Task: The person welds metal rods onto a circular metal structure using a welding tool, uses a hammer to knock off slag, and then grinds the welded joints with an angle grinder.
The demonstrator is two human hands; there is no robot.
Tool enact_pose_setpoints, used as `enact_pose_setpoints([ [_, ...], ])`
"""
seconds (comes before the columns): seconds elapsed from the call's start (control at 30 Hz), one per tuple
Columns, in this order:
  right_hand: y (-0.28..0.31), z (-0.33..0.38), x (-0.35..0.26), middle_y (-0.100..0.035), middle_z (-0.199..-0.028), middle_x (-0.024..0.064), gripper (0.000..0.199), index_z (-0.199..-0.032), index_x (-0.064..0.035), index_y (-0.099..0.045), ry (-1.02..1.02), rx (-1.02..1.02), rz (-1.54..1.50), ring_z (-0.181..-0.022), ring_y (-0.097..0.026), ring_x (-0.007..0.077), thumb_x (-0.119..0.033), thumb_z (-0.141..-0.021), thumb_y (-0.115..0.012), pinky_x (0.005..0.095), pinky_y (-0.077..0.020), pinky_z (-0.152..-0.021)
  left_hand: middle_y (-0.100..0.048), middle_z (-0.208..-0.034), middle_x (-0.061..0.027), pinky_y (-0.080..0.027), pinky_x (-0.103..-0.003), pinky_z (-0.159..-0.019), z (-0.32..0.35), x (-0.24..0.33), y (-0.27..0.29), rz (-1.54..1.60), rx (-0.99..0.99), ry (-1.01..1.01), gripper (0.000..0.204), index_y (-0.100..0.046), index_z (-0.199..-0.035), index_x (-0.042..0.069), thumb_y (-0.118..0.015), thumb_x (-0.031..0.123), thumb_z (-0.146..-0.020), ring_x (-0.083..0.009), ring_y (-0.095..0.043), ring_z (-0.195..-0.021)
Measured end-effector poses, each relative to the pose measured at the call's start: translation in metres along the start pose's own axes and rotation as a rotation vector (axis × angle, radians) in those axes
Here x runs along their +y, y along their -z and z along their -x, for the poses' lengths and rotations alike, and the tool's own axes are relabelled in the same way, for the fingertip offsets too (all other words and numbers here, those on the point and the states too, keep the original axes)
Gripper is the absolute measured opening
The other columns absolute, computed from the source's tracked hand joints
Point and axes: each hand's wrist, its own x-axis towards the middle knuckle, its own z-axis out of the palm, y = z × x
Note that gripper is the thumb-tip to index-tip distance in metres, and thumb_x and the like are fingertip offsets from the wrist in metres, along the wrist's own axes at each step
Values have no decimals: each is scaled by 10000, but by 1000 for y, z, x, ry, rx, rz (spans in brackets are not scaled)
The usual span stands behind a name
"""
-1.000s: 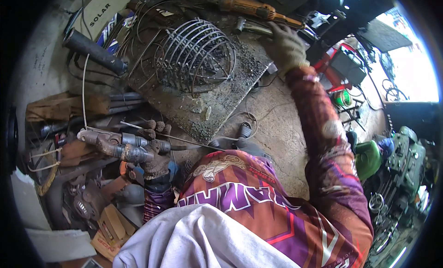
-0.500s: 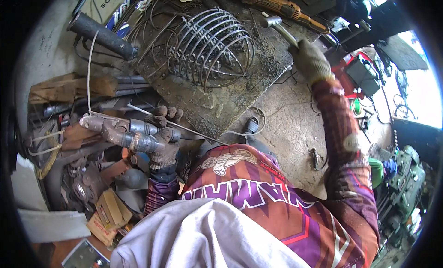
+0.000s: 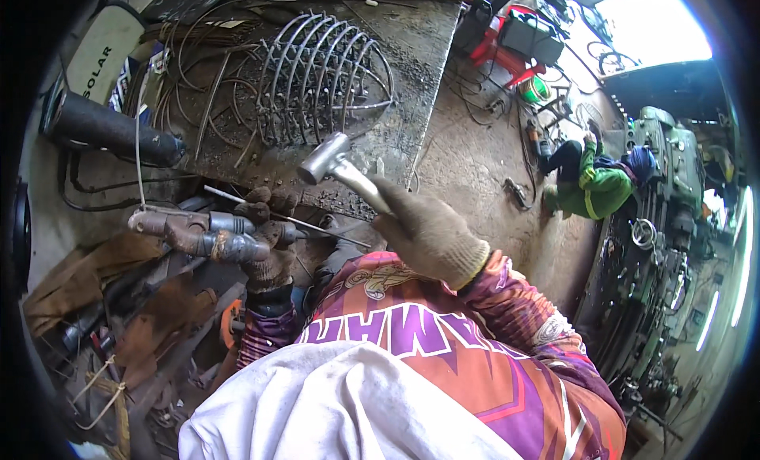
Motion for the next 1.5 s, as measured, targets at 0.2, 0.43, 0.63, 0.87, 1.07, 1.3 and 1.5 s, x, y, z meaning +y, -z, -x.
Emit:
enact_pose_setpoints([
  [0.2,-23,-1,-23,-710,-953,254,550,-1482,-110,-478,76,80,22,-868,-708,455,-256,-982,-653,543,-536,-734,-683,-1167,-120,-615,-438,-951,3,21,24,-90,23,50,422,-646,-1201,51,-785,7,-806,-274,-713,-1055],
  [0.43,-20,-6,-33,-704,-956,264,585,-1510,-94,-473,-57,-10,76,-878,-714,447,-243,-975,-656,510,-550,-742,-694,-1021,-88,-608,-319,-733,2,25,36,-151,-18,-41,409,-635,-1182,50,-803,63,-809,-218,-690,-877],
  [0.63,-15,-10,-32,-695,-858,241,595,-1522,-140,-442,-127,-113,109,-789,-707,441,-268,-976,-642,530,-546,-686,-681,-998,-73,-635,-359,-867,-2,37,19,12,17,80,518,-601,-1246,27,-778,-79,-770,-186,-698,-921],
  [0.87,-23,-3,-33,-690,-846,252,575,-1497,-120,-504,-78,-84,76,-770,-700,456,-261,-961,-656,527,-542,-670,-627,-899,-52,-553,-307,-646,-7,43,12,-117,10,73,390,-653,-1097,73,-855,126,-767,-180,-620,-770],
  [1.07,-15,-5,-37,-693,-854,249,579,-1498,-108,-493,-62,-146,64,-792,-699,460,-254,-962,-658,524,-544,-686,-628,-904,-51,-538,-294,-637,-6,50,12,-130,66,107,370,-653,-1095,83,-853,157,-793,-178,-600,-759],
  [1.3,-18,-5,-24,-687,-823,242,601,-1521,-110,-469,-80,-186,154,-761,-691,452,-269,-968,-641,537,-533,-673,-611,-1004,-53,-503,-247,-580,-11,41,3,-47,3,-29,499,-594,-1149,34,-791,-32,-696,-159,-598,-791],
  [1.5,-16,-3,-24,-686,-831,243,610,-1516,-86,-468,-22,-170,131,-757,-685,457,-259,-958,-644,546,-531,-680,-614,-962,-63,-559,-357,-702,-6,50,10,-79,25,120,573,-593,-1221,39,-803,-23,-691,-183,-606,-795],
])
